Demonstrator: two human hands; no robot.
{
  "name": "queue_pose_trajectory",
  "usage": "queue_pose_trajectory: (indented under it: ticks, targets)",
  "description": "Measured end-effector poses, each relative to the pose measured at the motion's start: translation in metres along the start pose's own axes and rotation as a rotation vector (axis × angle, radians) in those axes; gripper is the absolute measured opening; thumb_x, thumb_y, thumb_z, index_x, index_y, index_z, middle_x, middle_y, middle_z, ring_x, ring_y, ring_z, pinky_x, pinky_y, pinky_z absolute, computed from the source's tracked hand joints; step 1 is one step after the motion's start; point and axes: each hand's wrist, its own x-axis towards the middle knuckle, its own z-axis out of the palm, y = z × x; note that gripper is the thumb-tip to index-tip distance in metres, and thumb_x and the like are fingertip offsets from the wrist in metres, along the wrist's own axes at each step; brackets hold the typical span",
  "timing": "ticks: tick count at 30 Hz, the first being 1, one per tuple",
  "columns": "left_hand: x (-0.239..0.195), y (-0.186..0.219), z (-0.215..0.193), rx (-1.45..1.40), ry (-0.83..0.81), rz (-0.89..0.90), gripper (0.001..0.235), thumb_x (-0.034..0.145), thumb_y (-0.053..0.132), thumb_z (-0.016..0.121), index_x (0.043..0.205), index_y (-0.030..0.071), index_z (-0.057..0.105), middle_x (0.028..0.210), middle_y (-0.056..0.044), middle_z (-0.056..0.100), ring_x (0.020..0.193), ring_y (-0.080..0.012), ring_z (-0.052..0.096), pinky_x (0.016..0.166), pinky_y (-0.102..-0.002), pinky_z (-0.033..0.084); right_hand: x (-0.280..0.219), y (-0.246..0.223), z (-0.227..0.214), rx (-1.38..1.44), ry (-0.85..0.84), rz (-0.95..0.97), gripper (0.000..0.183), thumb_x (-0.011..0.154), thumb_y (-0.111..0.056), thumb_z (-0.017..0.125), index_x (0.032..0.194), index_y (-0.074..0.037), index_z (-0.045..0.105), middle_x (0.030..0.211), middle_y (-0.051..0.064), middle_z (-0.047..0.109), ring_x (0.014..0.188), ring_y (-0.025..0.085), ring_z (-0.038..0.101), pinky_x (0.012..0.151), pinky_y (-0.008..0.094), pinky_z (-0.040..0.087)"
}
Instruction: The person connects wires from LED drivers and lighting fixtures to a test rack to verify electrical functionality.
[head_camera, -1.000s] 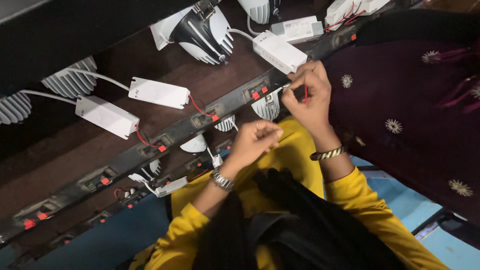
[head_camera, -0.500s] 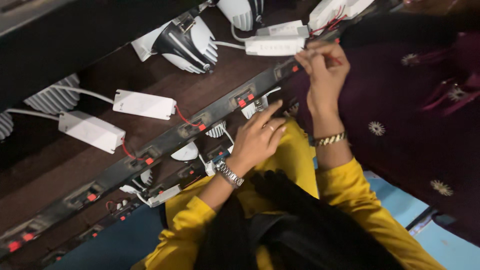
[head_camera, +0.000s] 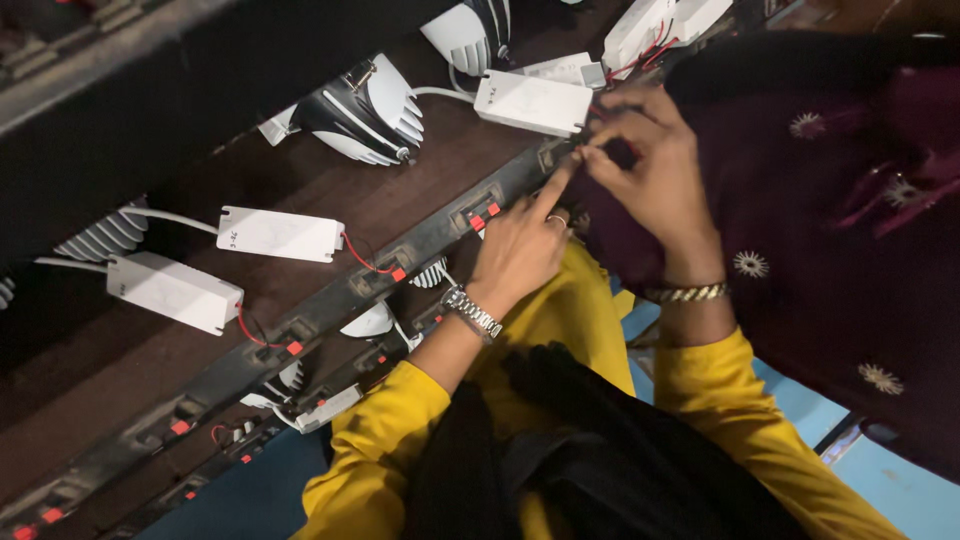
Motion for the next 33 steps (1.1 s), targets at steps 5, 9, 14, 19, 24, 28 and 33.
queue_pose_trajectory:
  ticks: [5,9,14,19,24,28,33]
  targets:
    - [0.005,-0.005,0.006,0.016,-0.002,0.012,0.016,0.085,0.017,0.073,0.083,0.001,0.07,0.161,-0.006,0.038,0.081,-0.0272,0.069,0.063,-0.042,0.056,0.007,0.008,-0.007,-0.068,-0.057,0.023,0.016,0.087,-0.002,0.081,0.1,-0.002,0.072,0.122,0.014,0.065,0.111,0.026,0.069,0.088,0.033,0.06]
    - [0.006,-0.006,0.004,-0.013,0.048,0.022,0.018,0.087,0.017,0.072,0.089,-0.001,0.071,0.163,-0.003,0.037,0.078,-0.0268,0.069,0.06,-0.039,0.057,0.009,0.01,-0.008,-0.068,-0.079,-0.015,0.017,0.084,-0.002,0.082,0.095,-0.001,0.069,0.118,0.015,0.066,0.11,0.027,0.069,0.09,0.036,0.058]
    - [0.006,-0.008,0.01,-0.004,-0.004,-0.008,0.018,0.085,0.018,0.072,0.081,0.001,0.07,0.163,-0.002,0.038,0.075,-0.0267,0.069,0.062,-0.041,0.057,0.004,0.011,-0.002,0.008,-0.081,0.062,0.017,0.085,-0.004,0.08,0.096,-0.002,0.066,0.121,0.016,0.064,0.109,0.026,0.071,0.093,0.035,0.059]
    - [-0.002,-0.014,0.013,0.021,0.151,0.044,0.02,0.089,0.015,0.072,0.077,0.001,0.064,0.161,-0.004,0.042,0.069,-0.0237,0.068,0.058,-0.039,0.056,0.001,0.005,0.004,-0.061,-0.028,-0.045,0.019,0.084,-0.004,0.083,0.096,-0.002,0.069,0.121,0.015,0.065,0.113,0.03,0.068,0.095,0.039,0.057]
    - [-0.004,-0.017,0.02,0.041,0.221,0.068,0.03,0.091,0.016,0.073,0.071,0.002,0.058,0.158,-0.004,0.048,0.063,-0.0227,0.066,0.055,-0.038,0.055,0.001,0.005,0.008,-0.085,-0.018,-0.027,0.019,0.083,-0.004,0.083,0.095,-0.003,0.069,0.12,0.014,0.065,0.111,0.028,0.068,0.093,0.037,0.058]
    - [-0.003,-0.016,0.023,0.054,0.227,0.057,0.034,0.092,0.018,0.073,0.067,0.002,0.057,0.156,-0.004,0.05,0.057,-0.0222,0.065,0.054,-0.038,0.054,0.001,0.005,0.009,-0.07,-0.014,-0.026,0.017,0.085,-0.003,0.081,0.095,-0.003,0.068,0.121,0.013,0.064,0.11,0.027,0.07,0.09,0.035,0.06]
    - [0.0,-0.015,0.025,0.04,0.234,0.053,0.036,0.093,0.018,0.073,0.066,0.002,0.056,0.154,-0.004,0.053,0.054,-0.0226,0.064,0.054,-0.037,0.054,0.003,0.006,0.004,-0.046,-0.03,-0.014,0.018,0.083,-0.003,0.083,0.093,-0.003,0.068,0.118,0.011,0.063,0.106,0.025,0.07,0.085,0.035,0.059]
